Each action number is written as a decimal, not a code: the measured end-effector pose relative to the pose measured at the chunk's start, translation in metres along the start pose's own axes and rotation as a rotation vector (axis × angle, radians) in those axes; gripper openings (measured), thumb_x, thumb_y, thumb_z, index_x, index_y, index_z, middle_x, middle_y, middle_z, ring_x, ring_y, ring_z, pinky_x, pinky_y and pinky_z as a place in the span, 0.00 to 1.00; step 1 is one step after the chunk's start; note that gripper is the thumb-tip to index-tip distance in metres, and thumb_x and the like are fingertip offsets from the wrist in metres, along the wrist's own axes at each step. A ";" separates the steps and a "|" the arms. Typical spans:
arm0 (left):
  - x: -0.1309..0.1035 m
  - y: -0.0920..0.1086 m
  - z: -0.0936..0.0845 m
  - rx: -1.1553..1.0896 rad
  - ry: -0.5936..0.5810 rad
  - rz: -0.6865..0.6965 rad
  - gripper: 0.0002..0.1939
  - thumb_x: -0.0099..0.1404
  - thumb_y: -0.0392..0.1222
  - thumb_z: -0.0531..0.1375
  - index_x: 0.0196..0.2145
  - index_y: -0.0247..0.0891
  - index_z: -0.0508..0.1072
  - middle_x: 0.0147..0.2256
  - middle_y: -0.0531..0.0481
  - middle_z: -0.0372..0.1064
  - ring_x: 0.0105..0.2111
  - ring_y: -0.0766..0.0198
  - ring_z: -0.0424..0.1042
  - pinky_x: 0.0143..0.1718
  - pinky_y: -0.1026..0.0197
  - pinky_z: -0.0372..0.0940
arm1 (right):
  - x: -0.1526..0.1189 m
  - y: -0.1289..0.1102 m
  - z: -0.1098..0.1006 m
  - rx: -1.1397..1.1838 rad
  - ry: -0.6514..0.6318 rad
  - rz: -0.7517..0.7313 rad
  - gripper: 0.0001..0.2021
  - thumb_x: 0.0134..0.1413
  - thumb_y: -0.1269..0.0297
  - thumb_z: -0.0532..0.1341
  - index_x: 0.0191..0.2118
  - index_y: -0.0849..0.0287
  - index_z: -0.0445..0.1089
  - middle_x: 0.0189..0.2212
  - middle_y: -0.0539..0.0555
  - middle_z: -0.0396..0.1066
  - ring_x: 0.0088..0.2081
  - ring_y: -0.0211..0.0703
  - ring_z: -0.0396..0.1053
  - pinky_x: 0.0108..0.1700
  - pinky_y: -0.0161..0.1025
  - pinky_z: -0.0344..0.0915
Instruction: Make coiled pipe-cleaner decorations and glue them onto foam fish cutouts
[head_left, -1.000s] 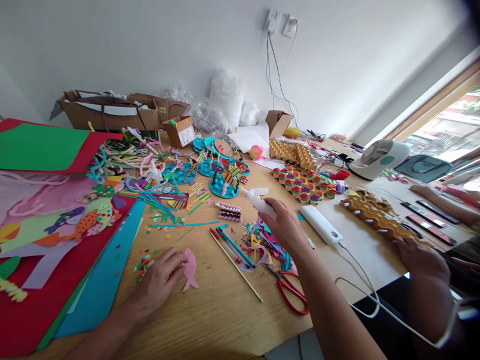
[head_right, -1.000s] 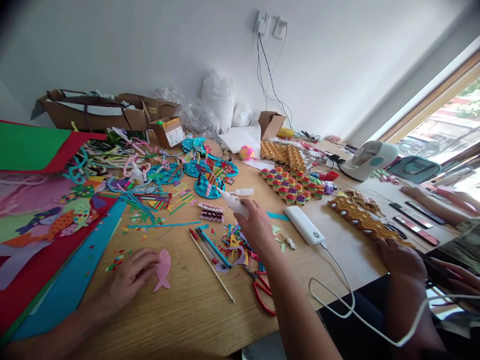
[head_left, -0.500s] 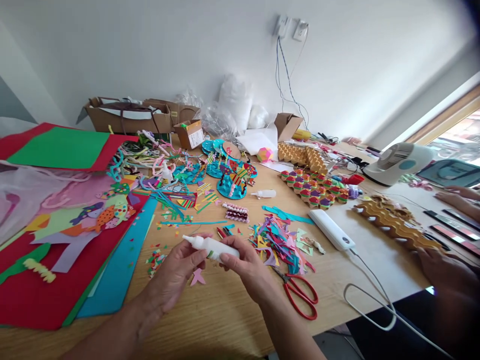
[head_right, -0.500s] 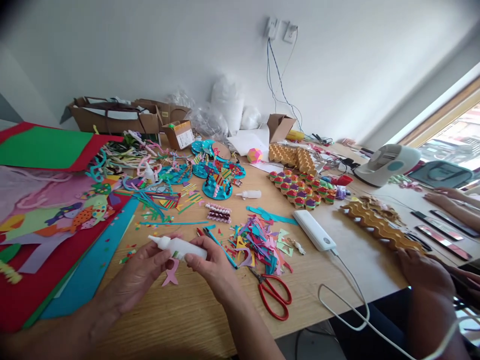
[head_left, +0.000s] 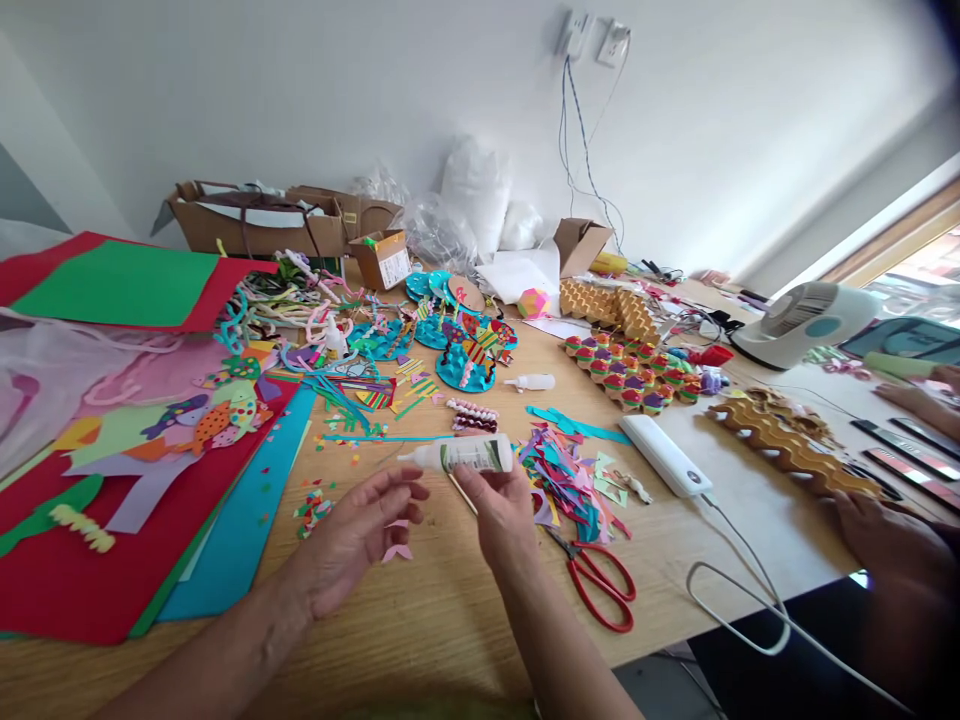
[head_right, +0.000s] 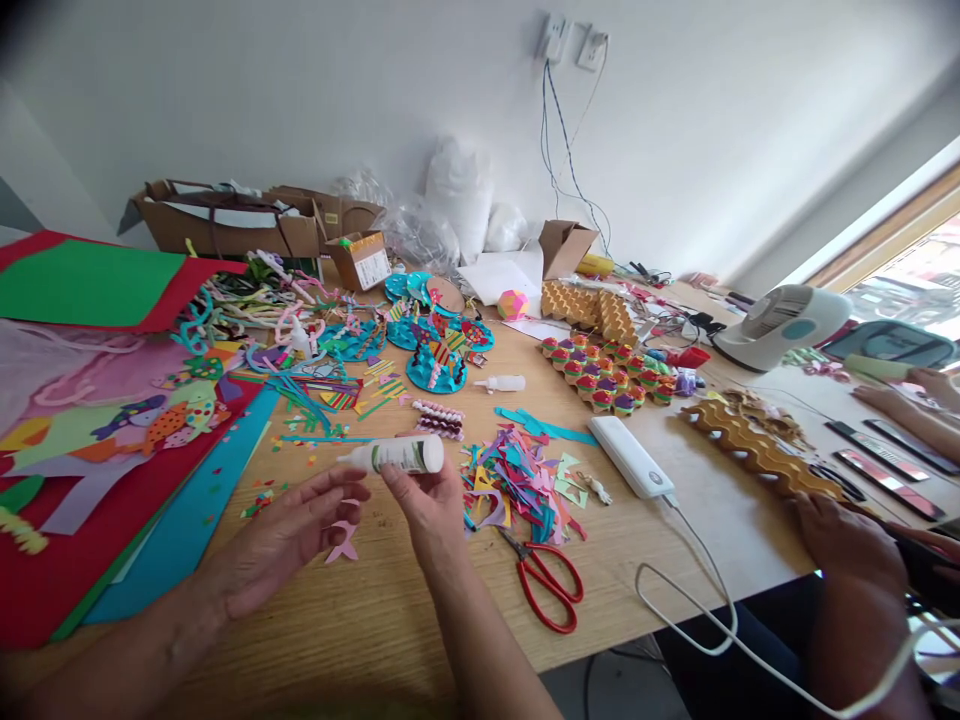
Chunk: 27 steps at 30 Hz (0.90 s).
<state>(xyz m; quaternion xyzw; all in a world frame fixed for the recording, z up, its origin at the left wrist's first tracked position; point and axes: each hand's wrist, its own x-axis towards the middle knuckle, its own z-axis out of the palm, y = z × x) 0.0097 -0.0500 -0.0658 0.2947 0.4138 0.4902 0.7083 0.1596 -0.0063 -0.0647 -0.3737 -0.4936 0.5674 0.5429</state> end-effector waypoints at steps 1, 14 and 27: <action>0.000 0.001 -0.009 0.180 0.018 0.020 0.08 0.56 0.41 0.59 0.35 0.39 0.73 0.33 0.49 0.71 0.30 0.65 0.68 0.29 0.64 0.61 | 0.003 -0.002 -0.004 -0.099 -0.025 -0.025 0.15 0.43 0.58 0.65 0.36 0.58 0.66 0.31 0.51 0.70 0.34 0.42 0.67 0.39 0.39 0.63; 0.005 -0.026 -0.050 1.444 -0.114 0.525 0.08 0.60 0.32 0.54 0.33 0.39 0.71 0.39 0.48 0.69 0.42 0.59 0.65 0.43 0.58 0.61 | 0.013 0.018 0.000 -0.558 -0.349 -0.094 0.10 0.46 0.62 0.63 0.33 0.59 0.63 0.27 0.48 0.63 0.29 0.36 0.61 0.32 0.32 0.59; 0.006 -0.033 -0.057 1.469 -0.094 0.648 0.08 0.61 0.33 0.55 0.37 0.40 0.72 0.41 0.49 0.69 0.42 0.61 0.66 0.43 0.58 0.63 | 0.008 0.025 -0.007 -0.611 -0.320 -0.195 0.10 0.46 0.59 0.63 0.30 0.59 0.65 0.25 0.47 0.62 0.29 0.36 0.60 0.31 0.32 0.56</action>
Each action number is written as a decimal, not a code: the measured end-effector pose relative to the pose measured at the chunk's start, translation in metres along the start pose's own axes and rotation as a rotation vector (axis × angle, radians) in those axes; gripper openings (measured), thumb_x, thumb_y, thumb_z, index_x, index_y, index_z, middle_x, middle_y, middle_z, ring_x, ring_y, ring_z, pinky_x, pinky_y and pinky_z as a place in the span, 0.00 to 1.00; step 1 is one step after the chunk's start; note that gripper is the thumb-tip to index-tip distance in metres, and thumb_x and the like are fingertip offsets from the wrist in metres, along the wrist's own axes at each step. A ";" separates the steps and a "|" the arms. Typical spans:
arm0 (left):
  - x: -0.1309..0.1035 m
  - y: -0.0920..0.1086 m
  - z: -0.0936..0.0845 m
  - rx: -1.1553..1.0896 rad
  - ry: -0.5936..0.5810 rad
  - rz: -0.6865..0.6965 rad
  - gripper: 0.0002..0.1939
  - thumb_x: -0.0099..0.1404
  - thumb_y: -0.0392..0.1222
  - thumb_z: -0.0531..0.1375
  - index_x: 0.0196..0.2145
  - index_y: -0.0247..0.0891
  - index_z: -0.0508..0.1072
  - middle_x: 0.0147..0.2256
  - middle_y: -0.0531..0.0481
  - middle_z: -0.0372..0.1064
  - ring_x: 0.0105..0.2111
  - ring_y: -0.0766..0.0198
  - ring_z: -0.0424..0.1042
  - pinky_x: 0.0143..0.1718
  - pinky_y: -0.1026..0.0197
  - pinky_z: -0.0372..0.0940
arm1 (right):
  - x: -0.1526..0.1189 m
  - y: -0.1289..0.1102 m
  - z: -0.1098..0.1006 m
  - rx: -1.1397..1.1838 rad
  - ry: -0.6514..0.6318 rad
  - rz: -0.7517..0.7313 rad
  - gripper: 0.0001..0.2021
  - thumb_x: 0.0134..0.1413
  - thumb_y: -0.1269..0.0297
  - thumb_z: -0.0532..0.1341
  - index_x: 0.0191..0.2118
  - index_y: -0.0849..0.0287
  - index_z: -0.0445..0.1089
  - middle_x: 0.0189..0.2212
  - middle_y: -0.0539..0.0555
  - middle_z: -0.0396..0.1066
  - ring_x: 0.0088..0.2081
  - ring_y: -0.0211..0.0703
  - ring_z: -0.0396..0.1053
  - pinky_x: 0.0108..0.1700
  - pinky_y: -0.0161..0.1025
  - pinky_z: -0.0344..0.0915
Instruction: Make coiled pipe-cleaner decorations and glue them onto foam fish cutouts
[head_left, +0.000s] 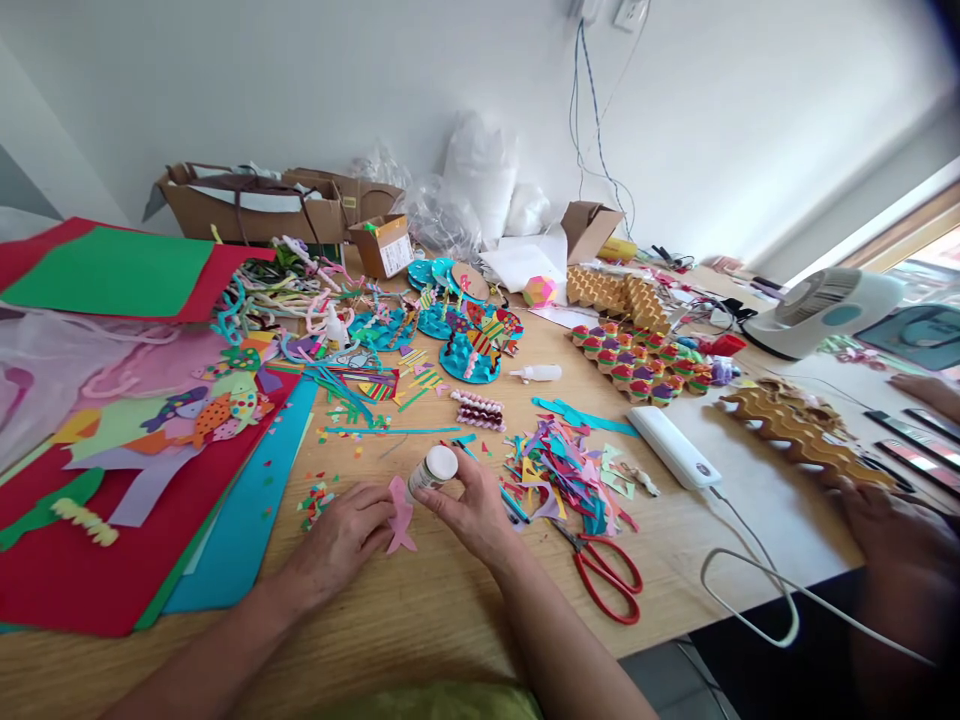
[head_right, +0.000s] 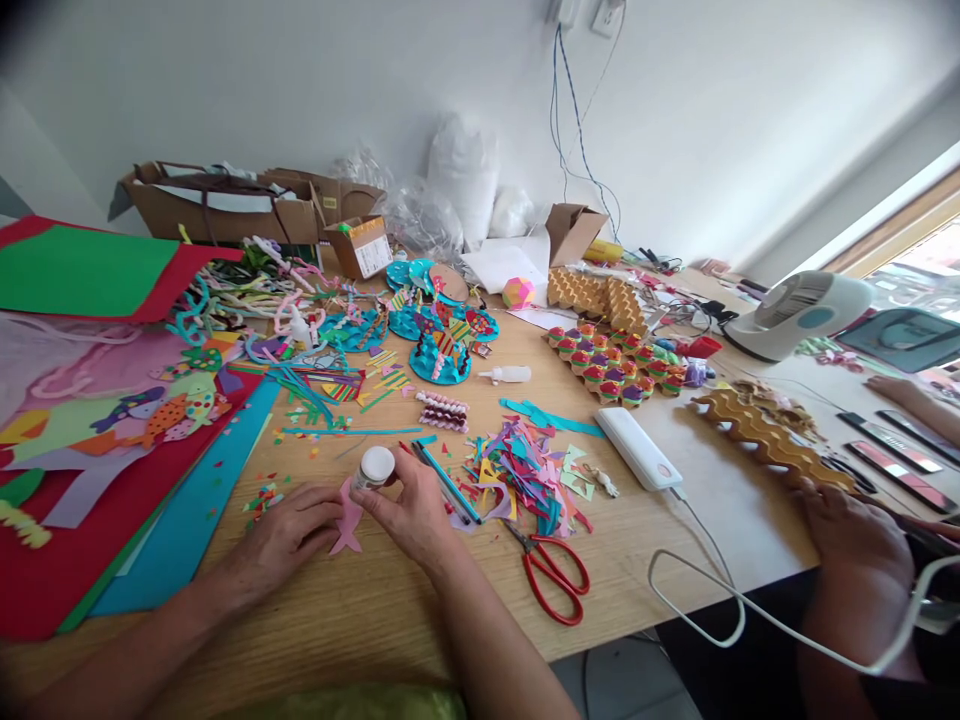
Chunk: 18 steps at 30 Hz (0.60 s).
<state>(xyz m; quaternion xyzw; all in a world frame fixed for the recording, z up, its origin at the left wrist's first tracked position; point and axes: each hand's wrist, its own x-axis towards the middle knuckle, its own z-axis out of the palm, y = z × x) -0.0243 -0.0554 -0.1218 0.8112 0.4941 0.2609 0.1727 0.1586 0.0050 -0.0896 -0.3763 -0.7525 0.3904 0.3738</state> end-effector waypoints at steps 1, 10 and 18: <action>0.000 0.000 0.000 0.010 0.008 0.009 0.08 0.61 0.34 0.55 0.37 0.40 0.72 0.41 0.48 0.69 0.42 0.61 0.66 0.43 0.58 0.64 | 0.000 0.000 0.000 -0.014 0.008 -0.004 0.10 0.45 0.58 0.63 0.30 0.59 0.65 0.25 0.47 0.62 0.28 0.36 0.59 0.31 0.32 0.56; 0.001 -0.004 0.005 0.200 0.102 0.092 0.10 0.64 0.34 0.51 0.38 0.37 0.71 0.39 0.47 0.71 0.41 0.61 0.68 0.43 0.57 0.66 | 0.010 -0.005 -0.004 -0.084 -0.037 -0.025 0.10 0.47 0.58 0.62 0.30 0.58 0.64 0.26 0.47 0.65 0.29 0.36 0.61 0.31 0.31 0.55; 0.006 -0.001 0.000 0.311 0.062 0.041 0.09 0.59 0.32 0.55 0.38 0.37 0.71 0.39 0.46 0.70 0.40 0.58 0.68 0.41 0.55 0.66 | 0.029 -0.010 -0.002 -0.112 -0.043 0.009 0.10 0.44 0.61 0.65 0.28 0.59 0.64 0.23 0.45 0.62 0.26 0.35 0.58 0.28 0.31 0.52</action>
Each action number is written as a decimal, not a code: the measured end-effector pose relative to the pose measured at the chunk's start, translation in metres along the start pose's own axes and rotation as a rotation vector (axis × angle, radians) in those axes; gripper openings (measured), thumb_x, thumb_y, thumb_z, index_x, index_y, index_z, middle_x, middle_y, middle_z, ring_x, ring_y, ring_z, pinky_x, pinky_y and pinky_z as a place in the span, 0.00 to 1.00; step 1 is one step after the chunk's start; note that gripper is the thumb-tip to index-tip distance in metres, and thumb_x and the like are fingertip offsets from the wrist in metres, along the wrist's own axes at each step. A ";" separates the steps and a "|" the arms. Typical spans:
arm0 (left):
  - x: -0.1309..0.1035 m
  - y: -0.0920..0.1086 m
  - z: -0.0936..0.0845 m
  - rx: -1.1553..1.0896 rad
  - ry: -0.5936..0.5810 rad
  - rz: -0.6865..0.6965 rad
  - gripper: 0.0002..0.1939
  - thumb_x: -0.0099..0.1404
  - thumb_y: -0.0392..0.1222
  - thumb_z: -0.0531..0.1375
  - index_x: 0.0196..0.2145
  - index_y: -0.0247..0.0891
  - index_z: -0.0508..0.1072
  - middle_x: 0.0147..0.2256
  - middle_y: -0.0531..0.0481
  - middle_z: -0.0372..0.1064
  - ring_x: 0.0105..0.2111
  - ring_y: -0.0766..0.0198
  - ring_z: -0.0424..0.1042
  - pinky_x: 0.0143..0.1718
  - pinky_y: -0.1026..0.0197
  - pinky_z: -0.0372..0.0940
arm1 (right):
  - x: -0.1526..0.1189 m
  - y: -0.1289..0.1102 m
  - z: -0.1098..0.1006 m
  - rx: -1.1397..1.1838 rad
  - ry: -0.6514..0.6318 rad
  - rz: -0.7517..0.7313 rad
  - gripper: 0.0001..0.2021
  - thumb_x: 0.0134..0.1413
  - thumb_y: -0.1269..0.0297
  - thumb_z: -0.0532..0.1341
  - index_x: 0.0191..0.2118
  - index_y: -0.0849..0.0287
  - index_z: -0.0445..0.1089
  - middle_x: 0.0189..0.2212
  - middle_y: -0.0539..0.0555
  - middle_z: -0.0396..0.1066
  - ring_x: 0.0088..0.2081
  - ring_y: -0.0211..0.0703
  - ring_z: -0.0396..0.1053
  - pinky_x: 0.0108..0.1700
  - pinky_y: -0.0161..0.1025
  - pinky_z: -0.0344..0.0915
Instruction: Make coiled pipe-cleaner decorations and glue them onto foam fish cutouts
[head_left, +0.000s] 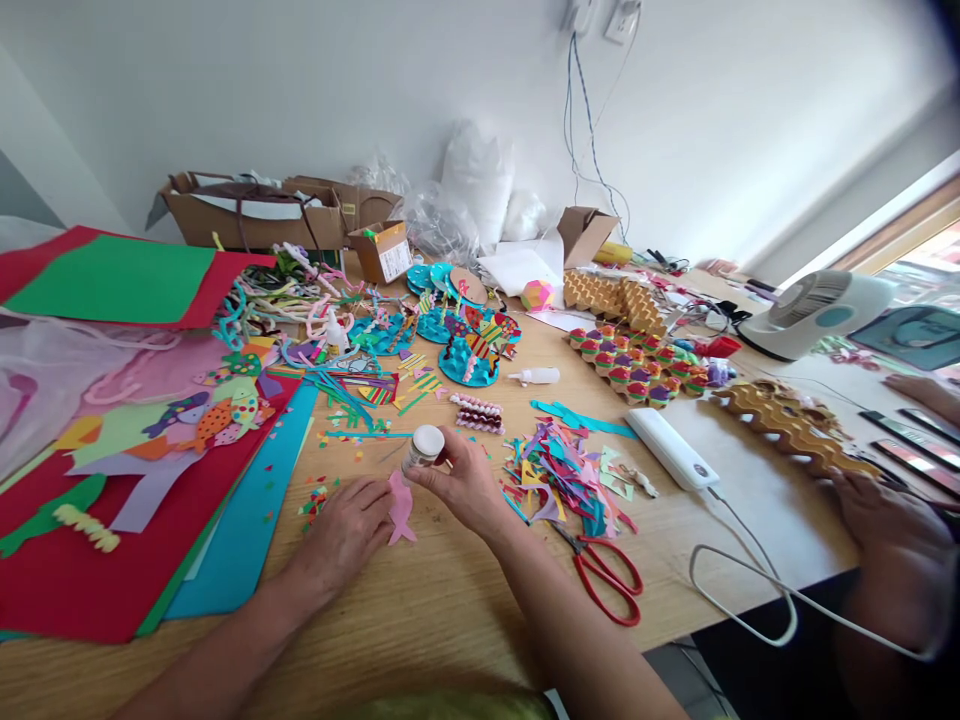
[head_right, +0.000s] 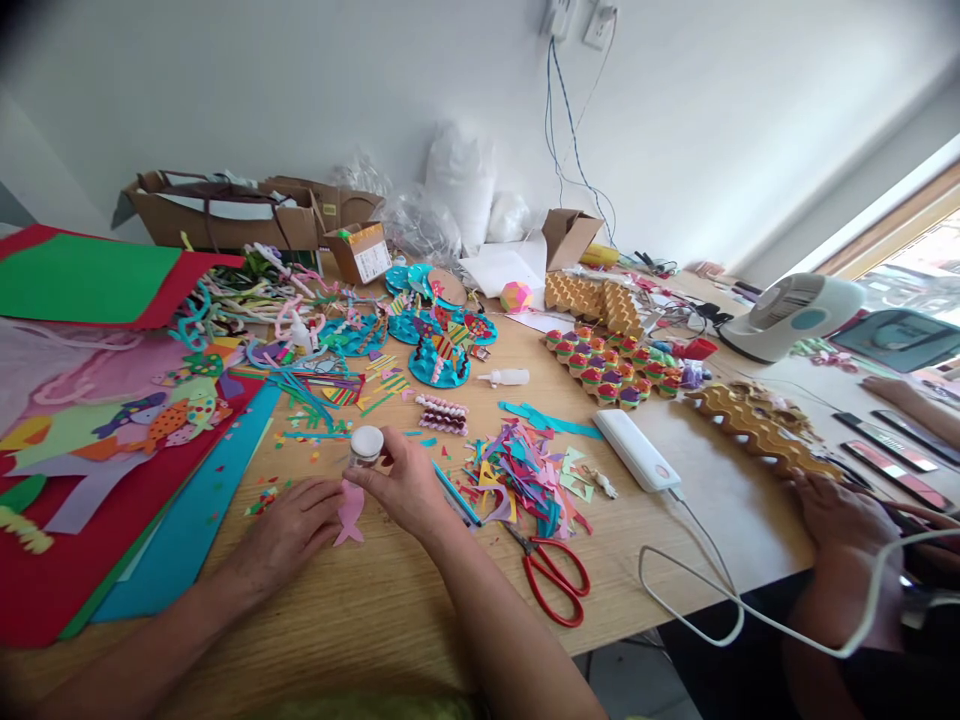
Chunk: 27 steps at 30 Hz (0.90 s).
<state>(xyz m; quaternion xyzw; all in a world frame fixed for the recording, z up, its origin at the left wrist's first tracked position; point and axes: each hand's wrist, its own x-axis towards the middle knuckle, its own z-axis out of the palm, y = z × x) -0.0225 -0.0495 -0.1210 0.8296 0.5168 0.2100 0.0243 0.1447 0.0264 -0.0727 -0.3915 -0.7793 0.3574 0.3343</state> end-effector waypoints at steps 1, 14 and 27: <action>0.001 0.001 -0.002 0.004 -0.014 -0.012 0.09 0.59 0.32 0.55 0.38 0.37 0.71 0.39 0.46 0.70 0.40 0.58 0.68 0.40 0.55 0.66 | 0.001 0.000 0.001 -0.003 0.016 0.001 0.10 0.43 0.62 0.65 0.28 0.59 0.63 0.23 0.45 0.62 0.26 0.35 0.57 0.28 0.31 0.51; 0.009 0.015 -0.002 0.004 -0.155 -0.035 0.07 0.56 0.36 0.59 0.35 0.38 0.70 0.39 0.47 0.69 0.40 0.54 0.67 0.41 0.53 0.64 | 0.007 0.001 0.000 -0.003 0.101 -0.016 0.11 0.43 0.58 0.64 0.27 0.59 0.63 0.22 0.45 0.60 0.26 0.34 0.56 0.28 0.31 0.52; 0.010 0.000 -0.001 -0.039 0.011 -0.035 0.06 0.61 0.35 0.53 0.33 0.38 0.70 0.35 0.48 0.69 0.36 0.58 0.68 0.37 0.56 0.65 | 0.003 0.012 0.009 0.052 0.146 -0.014 0.12 0.45 0.56 0.62 0.29 0.59 0.63 0.24 0.46 0.61 0.27 0.35 0.57 0.29 0.32 0.53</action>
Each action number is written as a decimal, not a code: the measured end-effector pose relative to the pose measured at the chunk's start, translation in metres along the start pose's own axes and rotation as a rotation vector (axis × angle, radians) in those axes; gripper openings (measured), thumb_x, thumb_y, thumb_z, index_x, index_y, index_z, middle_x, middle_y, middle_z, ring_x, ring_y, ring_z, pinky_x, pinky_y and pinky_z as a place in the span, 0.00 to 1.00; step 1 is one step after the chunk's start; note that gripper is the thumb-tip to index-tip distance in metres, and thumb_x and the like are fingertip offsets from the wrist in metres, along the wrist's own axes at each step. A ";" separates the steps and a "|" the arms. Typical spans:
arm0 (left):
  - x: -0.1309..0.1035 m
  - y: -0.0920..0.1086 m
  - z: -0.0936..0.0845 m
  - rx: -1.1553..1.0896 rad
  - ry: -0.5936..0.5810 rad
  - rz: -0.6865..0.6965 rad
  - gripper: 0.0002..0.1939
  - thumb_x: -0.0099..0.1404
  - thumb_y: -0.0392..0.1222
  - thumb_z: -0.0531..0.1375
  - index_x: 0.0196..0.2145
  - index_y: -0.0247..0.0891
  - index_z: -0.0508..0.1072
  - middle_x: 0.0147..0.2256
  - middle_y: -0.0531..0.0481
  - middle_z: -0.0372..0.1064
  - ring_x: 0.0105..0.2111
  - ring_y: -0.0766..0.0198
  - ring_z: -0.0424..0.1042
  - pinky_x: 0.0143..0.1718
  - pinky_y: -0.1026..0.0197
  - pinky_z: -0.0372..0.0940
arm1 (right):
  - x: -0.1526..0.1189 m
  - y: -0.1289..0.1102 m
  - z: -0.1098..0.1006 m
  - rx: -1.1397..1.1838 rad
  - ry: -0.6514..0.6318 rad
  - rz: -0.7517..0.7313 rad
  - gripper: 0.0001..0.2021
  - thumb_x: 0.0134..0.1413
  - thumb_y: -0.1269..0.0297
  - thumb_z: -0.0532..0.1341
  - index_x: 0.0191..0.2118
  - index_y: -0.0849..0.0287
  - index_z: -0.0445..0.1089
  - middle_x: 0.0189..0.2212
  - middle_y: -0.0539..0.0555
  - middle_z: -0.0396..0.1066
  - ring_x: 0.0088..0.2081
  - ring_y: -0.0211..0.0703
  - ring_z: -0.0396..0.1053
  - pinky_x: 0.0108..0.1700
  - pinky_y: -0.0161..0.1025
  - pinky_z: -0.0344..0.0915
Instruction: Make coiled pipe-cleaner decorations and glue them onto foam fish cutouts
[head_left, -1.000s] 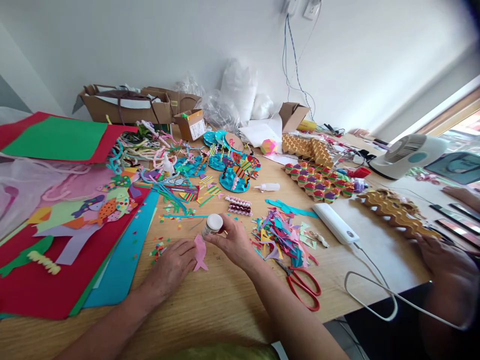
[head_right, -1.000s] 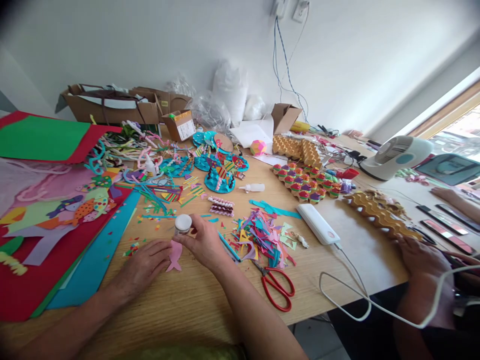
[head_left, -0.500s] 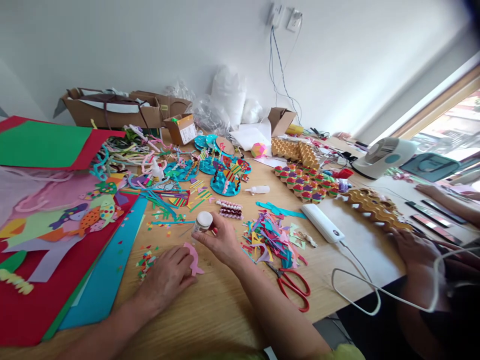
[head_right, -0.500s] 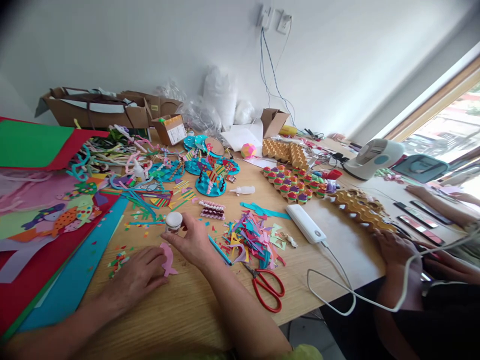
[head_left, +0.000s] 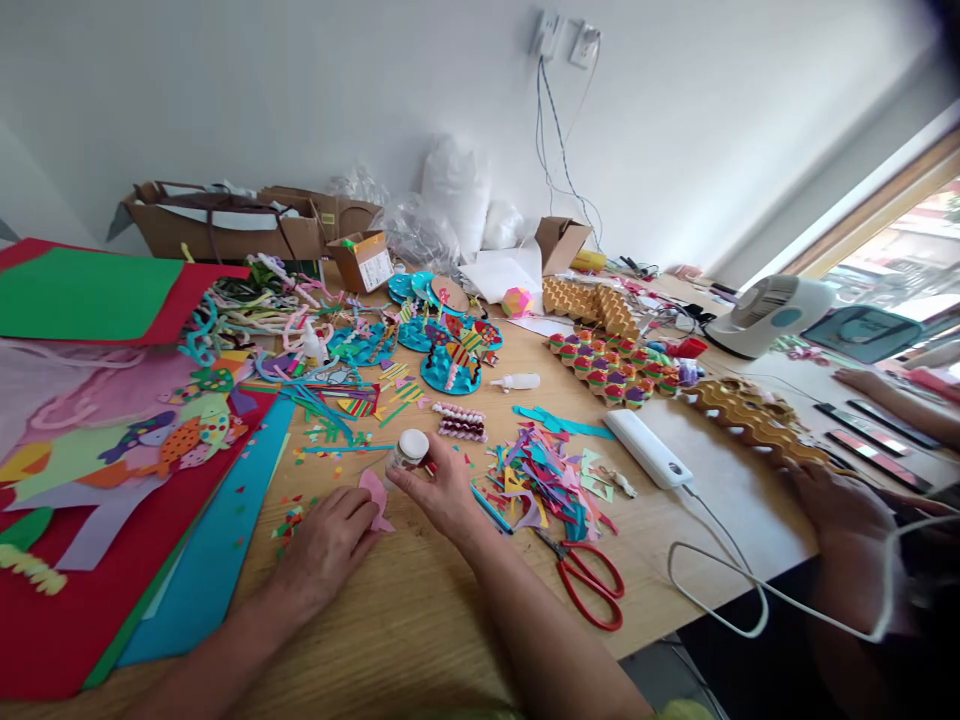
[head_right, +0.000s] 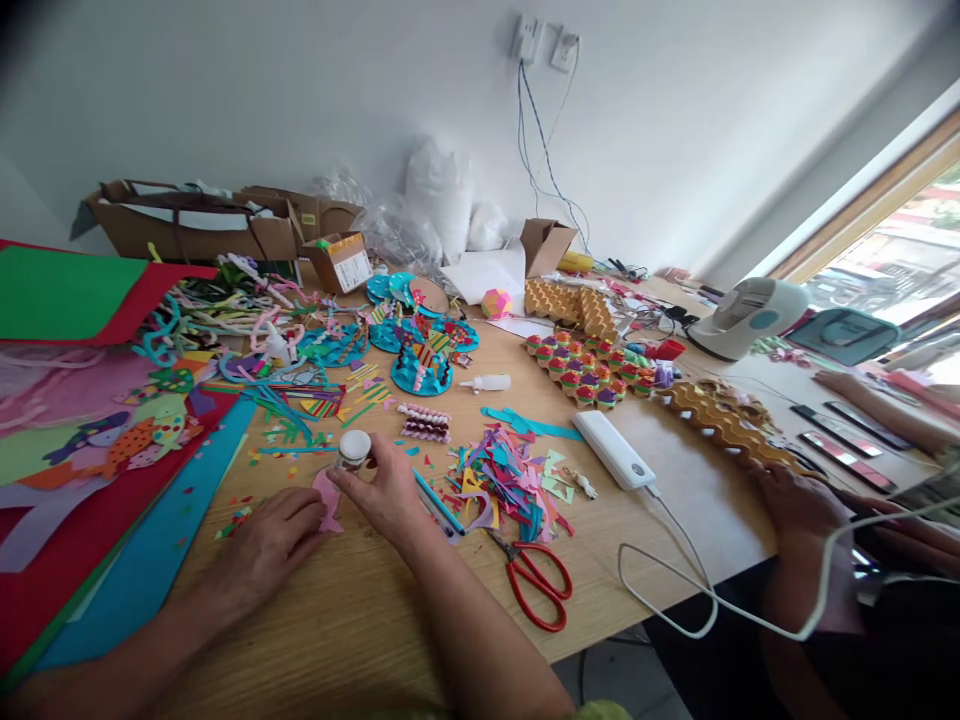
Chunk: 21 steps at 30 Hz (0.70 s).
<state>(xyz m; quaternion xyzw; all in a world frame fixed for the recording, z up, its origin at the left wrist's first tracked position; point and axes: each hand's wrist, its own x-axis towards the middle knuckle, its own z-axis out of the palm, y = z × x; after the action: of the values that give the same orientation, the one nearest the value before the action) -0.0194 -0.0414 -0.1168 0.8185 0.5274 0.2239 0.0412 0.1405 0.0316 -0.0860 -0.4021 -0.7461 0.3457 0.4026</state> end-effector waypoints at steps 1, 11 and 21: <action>-0.001 -0.001 -0.002 -0.011 0.005 0.005 0.06 0.62 0.35 0.53 0.33 0.38 0.70 0.35 0.48 0.69 0.36 0.58 0.68 0.38 0.57 0.65 | -0.001 0.001 0.000 0.002 0.000 -0.005 0.12 0.46 0.56 0.62 0.29 0.59 0.63 0.24 0.46 0.61 0.27 0.35 0.57 0.29 0.32 0.53; -0.008 -0.007 -0.002 0.007 0.001 0.023 0.13 0.64 0.33 0.50 0.41 0.38 0.71 0.39 0.46 0.70 0.40 0.59 0.67 0.40 0.57 0.66 | -0.003 -0.005 0.001 -0.102 -0.051 -0.006 0.11 0.46 0.56 0.62 0.28 0.58 0.63 0.25 0.48 0.64 0.28 0.38 0.60 0.30 0.32 0.53; -0.010 -0.007 0.006 -0.015 0.050 0.023 0.10 0.64 0.36 0.52 0.39 0.41 0.71 0.39 0.47 0.69 0.41 0.60 0.68 0.41 0.56 0.65 | 0.001 -0.003 0.005 -0.144 -0.096 -0.056 0.09 0.49 0.57 0.60 0.29 0.57 0.64 0.25 0.48 0.66 0.28 0.38 0.61 0.30 0.32 0.53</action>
<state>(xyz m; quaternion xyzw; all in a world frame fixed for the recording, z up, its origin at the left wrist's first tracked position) -0.0260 -0.0459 -0.1269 0.8184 0.5171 0.2486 0.0316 0.1349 0.0299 -0.0855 -0.3921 -0.7983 0.2988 0.3459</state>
